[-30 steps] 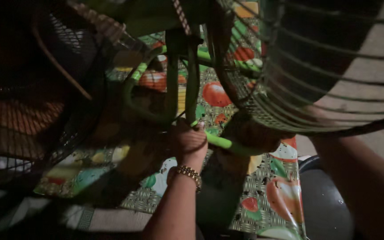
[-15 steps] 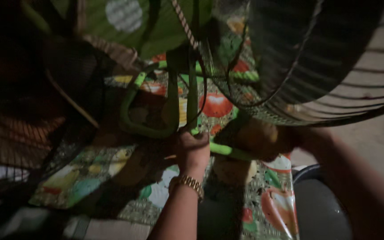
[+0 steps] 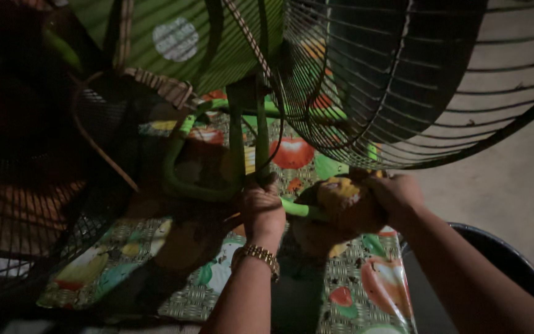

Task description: The person wipes the blades and central hub of a green pedestal fan using a yellow cloth. They dip the cloth into a bucket of water, wring it out, and continue wiping the fan blades and the metal cage.

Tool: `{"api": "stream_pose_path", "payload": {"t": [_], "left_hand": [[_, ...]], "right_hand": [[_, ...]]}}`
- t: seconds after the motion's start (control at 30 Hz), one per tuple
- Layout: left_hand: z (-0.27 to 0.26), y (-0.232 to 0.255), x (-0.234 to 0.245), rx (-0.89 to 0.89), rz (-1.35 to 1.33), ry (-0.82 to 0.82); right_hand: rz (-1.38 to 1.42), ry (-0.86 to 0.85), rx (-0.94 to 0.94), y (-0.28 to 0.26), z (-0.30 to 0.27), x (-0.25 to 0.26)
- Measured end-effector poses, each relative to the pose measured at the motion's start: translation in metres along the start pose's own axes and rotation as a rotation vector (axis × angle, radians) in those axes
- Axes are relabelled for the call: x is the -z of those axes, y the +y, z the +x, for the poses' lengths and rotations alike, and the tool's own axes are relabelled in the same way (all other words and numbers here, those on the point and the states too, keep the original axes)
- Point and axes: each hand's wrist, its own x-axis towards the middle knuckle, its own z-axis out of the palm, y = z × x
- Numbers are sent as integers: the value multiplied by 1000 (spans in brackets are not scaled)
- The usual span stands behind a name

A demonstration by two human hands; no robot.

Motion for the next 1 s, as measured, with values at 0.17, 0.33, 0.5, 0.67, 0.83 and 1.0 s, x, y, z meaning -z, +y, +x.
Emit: {"api": "stream_pose_path", "payload": {"t": [0.17, 0.33, 0.5, 0.67, 0.83, 1.0], "left_hand": [[-9, -13, 56, 10, -23, 137], [-30, -40, 141, 611, -1478, -122], [-33, -34, 185, 733, -1426, -24], [-29, -24, 184, 797, -1333, 110], [-28, -30, 195, 692, -1459, -161], [-32, -45, 219, 583, -1522, -302]], "right_hand": [[-189, 76, 45, 0, 11, 1], [-190, 83, 107, -17, 16, 1], [-193, 56, 158, -38, 20, -2], [-171, 38, 174, -42, 15, -3], [-102, 6, 212, -42, -3, -3], [112, -300, -21, -48, -34, 18]]}}
